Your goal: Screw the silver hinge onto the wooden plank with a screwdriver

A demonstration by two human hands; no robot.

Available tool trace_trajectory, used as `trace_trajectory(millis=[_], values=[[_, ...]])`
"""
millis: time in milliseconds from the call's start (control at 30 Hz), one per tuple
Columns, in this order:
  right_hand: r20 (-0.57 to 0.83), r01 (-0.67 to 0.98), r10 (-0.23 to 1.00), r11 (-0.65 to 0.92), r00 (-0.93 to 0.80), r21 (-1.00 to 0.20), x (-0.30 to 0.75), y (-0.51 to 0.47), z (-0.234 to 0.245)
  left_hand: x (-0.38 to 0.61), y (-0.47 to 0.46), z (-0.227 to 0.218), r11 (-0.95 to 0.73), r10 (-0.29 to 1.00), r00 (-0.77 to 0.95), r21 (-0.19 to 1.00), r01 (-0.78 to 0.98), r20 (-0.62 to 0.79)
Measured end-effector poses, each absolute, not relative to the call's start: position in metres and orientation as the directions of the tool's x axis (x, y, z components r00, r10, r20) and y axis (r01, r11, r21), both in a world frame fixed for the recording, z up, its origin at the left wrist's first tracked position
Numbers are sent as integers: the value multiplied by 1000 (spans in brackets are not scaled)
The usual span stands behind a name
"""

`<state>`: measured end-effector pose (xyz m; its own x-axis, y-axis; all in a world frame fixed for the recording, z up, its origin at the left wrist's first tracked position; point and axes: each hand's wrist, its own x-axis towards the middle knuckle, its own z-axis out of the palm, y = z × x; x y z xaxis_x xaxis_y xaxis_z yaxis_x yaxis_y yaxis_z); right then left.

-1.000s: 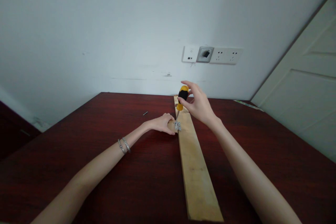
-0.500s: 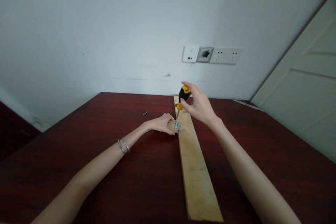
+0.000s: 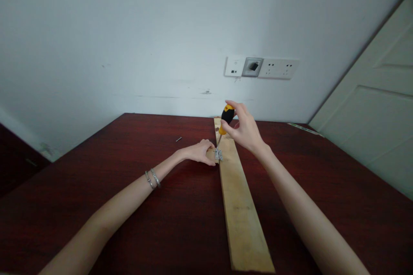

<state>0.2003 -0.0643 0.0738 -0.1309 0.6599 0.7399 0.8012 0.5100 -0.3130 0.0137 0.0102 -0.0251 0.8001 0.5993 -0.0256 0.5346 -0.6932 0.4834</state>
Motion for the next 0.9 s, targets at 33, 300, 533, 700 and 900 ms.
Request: trace_trajectory(millis=[33,300,533,700,900], values=[[734,808,667,500,-128,-313,200,-64,74,14,10,-25,-693,600,800,483,535,-25],[725,789,676,516,-136,-333,200,-67,77,14,7,-23,-684,604,797,498,533,-23],[719,820,679,491,-148,-294,201,-65,76,13,7,-22,-682,603,797,500,534,-27],[741,742,645,586,-185,-325,198,-65,75,13,8,-24,-683,602,798,503,530,-23],[729,810,663,516,-171,-279,196,-69,77,13,9,-24,-688,599,800,503,523,-13]])
